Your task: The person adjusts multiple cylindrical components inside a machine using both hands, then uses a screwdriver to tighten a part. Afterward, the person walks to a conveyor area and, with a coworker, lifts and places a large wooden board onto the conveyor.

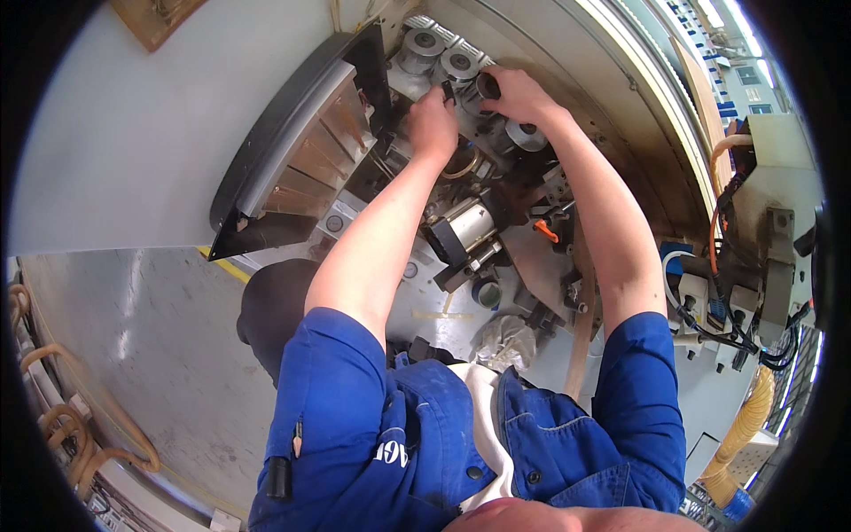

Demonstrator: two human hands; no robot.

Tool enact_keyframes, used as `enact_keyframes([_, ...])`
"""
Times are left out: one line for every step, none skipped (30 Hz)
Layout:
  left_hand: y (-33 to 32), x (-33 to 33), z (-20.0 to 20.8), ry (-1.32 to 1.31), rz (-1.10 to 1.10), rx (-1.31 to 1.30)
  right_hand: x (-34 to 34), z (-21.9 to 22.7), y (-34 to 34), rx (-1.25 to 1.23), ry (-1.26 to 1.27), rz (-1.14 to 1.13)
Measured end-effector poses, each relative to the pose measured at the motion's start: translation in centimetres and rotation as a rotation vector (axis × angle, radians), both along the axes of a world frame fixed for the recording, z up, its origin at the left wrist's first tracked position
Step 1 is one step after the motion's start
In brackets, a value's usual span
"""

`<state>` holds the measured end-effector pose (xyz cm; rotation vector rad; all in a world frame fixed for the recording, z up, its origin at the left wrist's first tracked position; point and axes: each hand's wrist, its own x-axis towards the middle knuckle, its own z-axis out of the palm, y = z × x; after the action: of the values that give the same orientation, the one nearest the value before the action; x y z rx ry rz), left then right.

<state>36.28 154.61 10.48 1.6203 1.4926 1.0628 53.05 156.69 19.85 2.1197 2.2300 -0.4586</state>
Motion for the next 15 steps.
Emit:
enact_keyframes([0.1, 0.1, -0.1, -0.002, -0.002, 0.008, -0.3, 0.2, 0.2, -0.034, -0.052, -0.071])
enact_keyframes([0.3, 0.1, -0.2, 0.013, 0.017, 0.047, -0.7, 0.5, 0.4, -0.078, -0.113, -0.169])
enact_keyframes([0.3, 0.1, -0.4, 0.003, 0.027, 0.059, -1.0, 0.7, 0.3, -0.083, -0.136, -0.2])
enact_keyframes([0.4, 0.2, -0.5, -0.002, 0.03, 0.057, -1.1, 1.0, 0.4, -0.109, -0.148, -0.245])
enact_keyframes([0.4, 0.1, -0.5, -0.005, 0.026, 0.045, -1.1, 1.1, 0.5, -0.128, -0.153, -0.255])
enact_keyframes([0.5, 0.1, -0.6, -0.009, 0.032, 0.048, -1.1, 1.0, 0.4, -0.109, -0.145, -0.248])
enact_keyframes([0.5, 0.2, -0.6, -0.012, 0.032, 0.043, -0.9, 0.8, 0.4, -0.083, -0.132, -0.206])
enact_keyframes([0.5, 0.3, -0.6, -0.016, 0.028, 0.038, -0.6, 0.6, 0.3, -0.063, -0.121, -0.176])
enact_keyframes([0.5, 0.4, -0.5, -0.012, 0.026, 0.032, -0.3, 0.2, 0.3, -0.029, -0.083, -0.119])
enact_keyframes([0.5, 0.5, -0.5, -0.008, 0.024, 0.026, 0.1, -0.1, 0.2, -0.002, -0.047, -0.072])
enact_keyframes([0.5, 0.5, -0.4, -0.004, 0.024, 0.021, 0.3, -0.3, 0.1, 0.006, -0.022, -0.044])
enact_keyframes([0.6, 0.5, -0.4, 0.0, 0.024, 0.018, 0.4, -0.3, 0.2, 0.027, -0.02, -0.028])
enact_keyframes([0.6, 0.4, -0.3, 0.006, 0.016, 0.03, 0.4, -0.3, 0.3, 0.029, -0.029, -0.032])
enact_keyframes([0.6, 0.4, -0.3, 0.01, 0.006, 0.043, 0.2, -0.2, 0.2, -0.001, -0.058, -0.065])
enact_keyframes([0.6, 0.3, -0.3, 0.015, -0.004, 0.056, 0.0, 0.1, 0.2, -0.007, -0.072, -0.07])
